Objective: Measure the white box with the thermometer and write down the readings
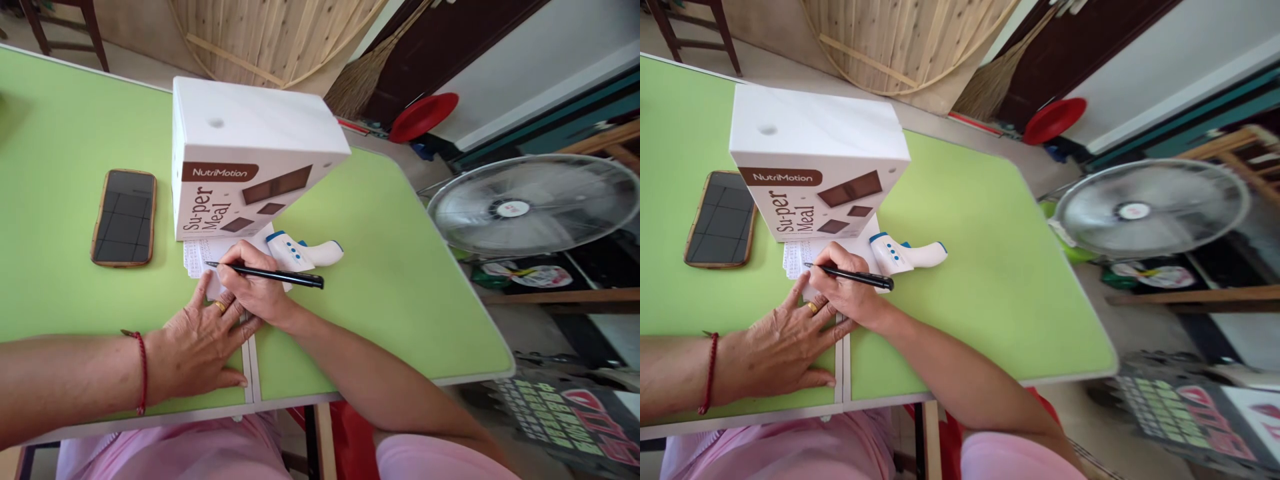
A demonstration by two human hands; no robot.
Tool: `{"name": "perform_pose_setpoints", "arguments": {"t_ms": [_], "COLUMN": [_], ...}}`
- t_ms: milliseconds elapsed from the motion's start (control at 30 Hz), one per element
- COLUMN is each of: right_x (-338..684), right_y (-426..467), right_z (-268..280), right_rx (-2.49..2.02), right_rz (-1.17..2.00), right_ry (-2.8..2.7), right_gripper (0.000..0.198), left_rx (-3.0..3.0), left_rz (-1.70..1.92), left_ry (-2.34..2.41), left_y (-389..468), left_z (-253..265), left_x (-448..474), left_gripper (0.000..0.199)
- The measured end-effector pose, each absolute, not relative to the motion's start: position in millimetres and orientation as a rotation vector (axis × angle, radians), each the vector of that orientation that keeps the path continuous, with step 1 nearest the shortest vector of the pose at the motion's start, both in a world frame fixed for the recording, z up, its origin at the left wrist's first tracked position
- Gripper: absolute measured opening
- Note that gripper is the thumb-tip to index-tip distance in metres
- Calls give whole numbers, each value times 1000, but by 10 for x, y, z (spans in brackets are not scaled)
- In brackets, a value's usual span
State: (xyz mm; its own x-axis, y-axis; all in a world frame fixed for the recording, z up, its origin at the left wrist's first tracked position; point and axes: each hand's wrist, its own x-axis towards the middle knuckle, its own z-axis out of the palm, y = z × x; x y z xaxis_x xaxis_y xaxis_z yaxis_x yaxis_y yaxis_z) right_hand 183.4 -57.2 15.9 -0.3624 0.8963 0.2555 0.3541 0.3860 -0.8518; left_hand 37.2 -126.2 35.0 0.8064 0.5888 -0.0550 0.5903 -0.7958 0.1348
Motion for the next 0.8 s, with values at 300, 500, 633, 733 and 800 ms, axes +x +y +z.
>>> {"name": "perform_pose_setpoints", "arguments": {"t_ms": [300, 500, 633, 733, 800], "right_x": [1841, 1846, 1851, 1848, 1845], "right_y": [-568, -562, -563, -564, -564], "right_z": [153, 170, 169, 161, 161], "right_rx": [-1063, -1090, -1097, -1106, -1115], "right_rz": [928, 947, 953, 924, 904], "right_ry": [-1924, -1942, -1934, -1907, -1906], "right_gripper": [12, 11, 11, 10, 11], "left_rx": [2882, 2894, 2898, 2895, 2890], "left_rz": [-5, 28, 20, 22, 39], "left_ry": [942, 953, 944, 937, 945], "left_y": [-1264, -1270, -1271, -1272, -1274], "left_z": [334, 317, 304, 301, 302], "left_x": [378, 375, 372, 371, 371], "left_gripper": [74, 77, 76, 76, 77]}}
